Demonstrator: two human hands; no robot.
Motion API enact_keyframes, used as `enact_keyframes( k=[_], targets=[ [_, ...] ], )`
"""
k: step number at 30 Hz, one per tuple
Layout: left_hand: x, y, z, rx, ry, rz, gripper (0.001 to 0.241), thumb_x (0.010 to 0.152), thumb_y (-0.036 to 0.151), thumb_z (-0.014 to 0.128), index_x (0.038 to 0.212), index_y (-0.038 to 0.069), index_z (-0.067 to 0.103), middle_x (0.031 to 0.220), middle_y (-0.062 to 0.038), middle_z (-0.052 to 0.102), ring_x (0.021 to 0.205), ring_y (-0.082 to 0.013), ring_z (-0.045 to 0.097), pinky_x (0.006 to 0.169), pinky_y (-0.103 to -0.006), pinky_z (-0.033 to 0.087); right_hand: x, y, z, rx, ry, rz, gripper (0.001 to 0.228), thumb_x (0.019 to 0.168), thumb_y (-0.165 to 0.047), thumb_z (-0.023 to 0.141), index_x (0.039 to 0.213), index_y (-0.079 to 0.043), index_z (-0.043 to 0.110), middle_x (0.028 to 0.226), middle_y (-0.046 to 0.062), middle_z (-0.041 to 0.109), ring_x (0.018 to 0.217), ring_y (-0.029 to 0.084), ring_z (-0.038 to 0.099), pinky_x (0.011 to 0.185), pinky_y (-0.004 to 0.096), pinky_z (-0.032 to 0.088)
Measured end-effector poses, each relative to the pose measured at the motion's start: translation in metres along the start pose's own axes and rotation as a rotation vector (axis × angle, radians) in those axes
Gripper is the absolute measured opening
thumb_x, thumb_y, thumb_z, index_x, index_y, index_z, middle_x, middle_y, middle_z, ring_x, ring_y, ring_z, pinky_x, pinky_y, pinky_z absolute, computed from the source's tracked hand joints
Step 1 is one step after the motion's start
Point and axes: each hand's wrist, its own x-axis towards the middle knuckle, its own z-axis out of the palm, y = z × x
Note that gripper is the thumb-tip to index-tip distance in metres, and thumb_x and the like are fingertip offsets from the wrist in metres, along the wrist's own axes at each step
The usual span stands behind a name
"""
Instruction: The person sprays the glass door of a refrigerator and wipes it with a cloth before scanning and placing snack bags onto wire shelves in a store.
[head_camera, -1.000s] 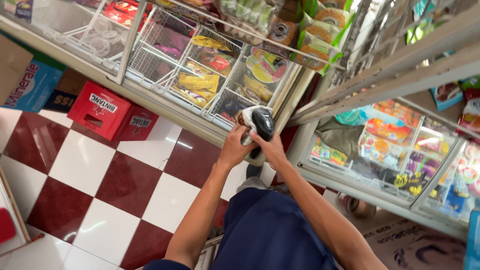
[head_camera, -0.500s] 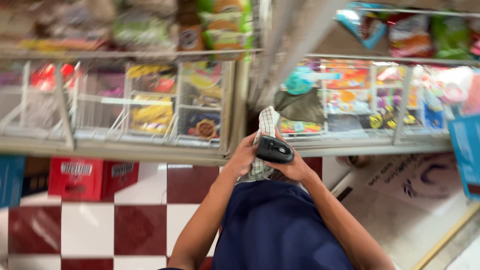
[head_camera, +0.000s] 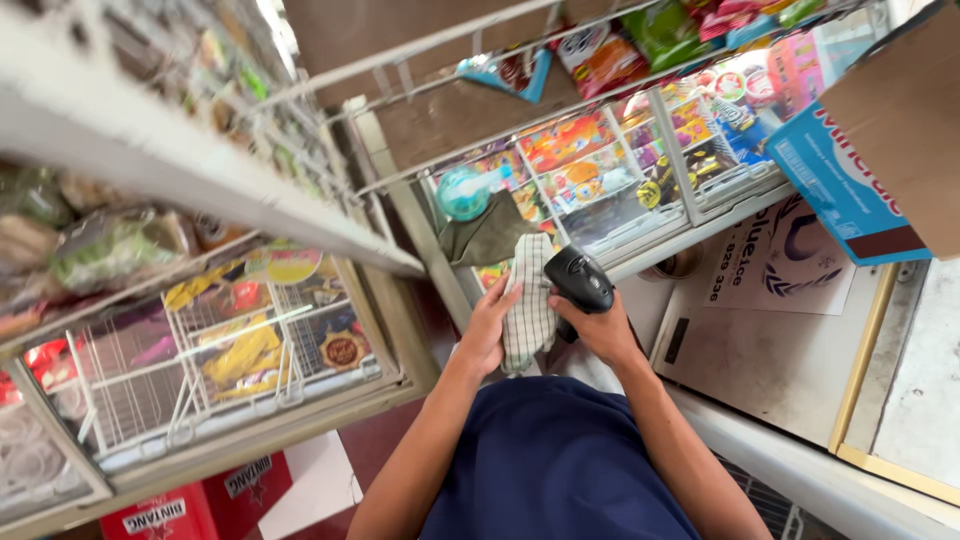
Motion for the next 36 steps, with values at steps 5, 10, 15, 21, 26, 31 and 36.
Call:
enact_keyframes(
  k=[5,10,15,21,26,31,36],
  targets=[
    [0.016,0.001,0.008,0.4,0.037,0.154,0.046,0.093,0.017,0.072,0.135,0.004,0.057,0.121,-0.004,0.072,0.106,-0.0091,0.069,0.09,-0.027,0.056,0.04,-0.007,-0.037,0.011,0.035,-0.094,0.031,0.082,-0.007,0.081,0.111,-0.002,0.075,0.1,0.002,0.078,0.092,0.008,0.069,0.085,0.029,0.056],
    [0.036,0.009,0.04,0.78,0.105,0.269,0.035,0.093,0.022,0.08,0.114,-0.006,0.071,0.097,-0.007,0.074,0.085,-0.0094,0.065,0.074,-0.0293,0.053,0.083,-0.025,-0.078,-0.017,0.094,-0.19,0.024,0.085,-0.013,0.081,0.105,-0.002,0.075,0.092,0.001,0.076,0.083,0.006,0.068,0.077,0.027,0.057],
    [0.07,0.004,0.087,1.039,0.298,0.563,0.032,0.09,0.022,0.08,0.107,0.001,0.064,0.087,-0.007,0.069,0.078,-0.0103,0.061,0.072,-0.0293,0.051,0.112,-0.036,-0.117,-0.06,0.088,-0.204,0.021,0.09,-0.019,0.08,0.101,-0.002,0.074,0.08,0.0,0.07,0.073,0.005,0.058,0.067,0.028,0.05],
    [0.117,0.014,0.135,1.511,0.305,1.056,0.066,0.083,0.018,0.077,0.139,-0.004,0.052,0.142,-0.029,0.052,0.13,-0.0452,0.049,0.105,-0.0506,0.041,0.127,-0.035,-0.168,-0.119,0.095,-0.138,0.022,0.092,-0.021,0.08,0.099,-0.001,0.073,0.072,0.003,0.063,0.069,0.009,0.052,0.063,0.032,0.047],
    [0.137,-0.004,0.207,1.59,0.073,0.902,0.052,0.093,0.02,0.073,0.14,0.007,0.056,0.152,-0.019,0.048,0.139,-0.0411,0.047,0.113,-0.0499,0.04,0.117,-0.077,-0.234,-0.156,0.108,-0.438,0.039,0.087,-0.021,0.079,0.119,-0.001,0.068,0.097,0.007,0.074,0.087,0.018,0.068,0.075,0.035,0.054],
    [0.175,-0.017,0.297,1.515,-0.308,0.713,0.04,0.095,0.02,0.07,0.134,0.011,0.063,0.145,-0.01,0.056,0.132,-0.0338,0.057,0.109,-0.0451,0.048,0.083,-0.137,-0.319,-0.542,0.275,-0.479,0.049,0.064,-0.006,0.079,0.11,0.001,0.065,0.108,0.019,0.066,0.1,0.041,0.065,0.086,0.043,0.053],
    [0.215,-0.024,0.382,1.551,-0.514,1.06,0.041,0.096,0.014,0.073,0.136,0.012,0.063,0.146,-0.014,0.056,0.133,-0.0365,0.057,0.114,-0.0466,0.044,0.034,-0.175,-0.375,-0.63,0.512,-0.362,0.046,0.066,-0.004,0.076,0.11,0.0,0.066,0.121,0.015,0.065,0.106,0.038,0.065,0.087,0.044,0.053]
  ],
)
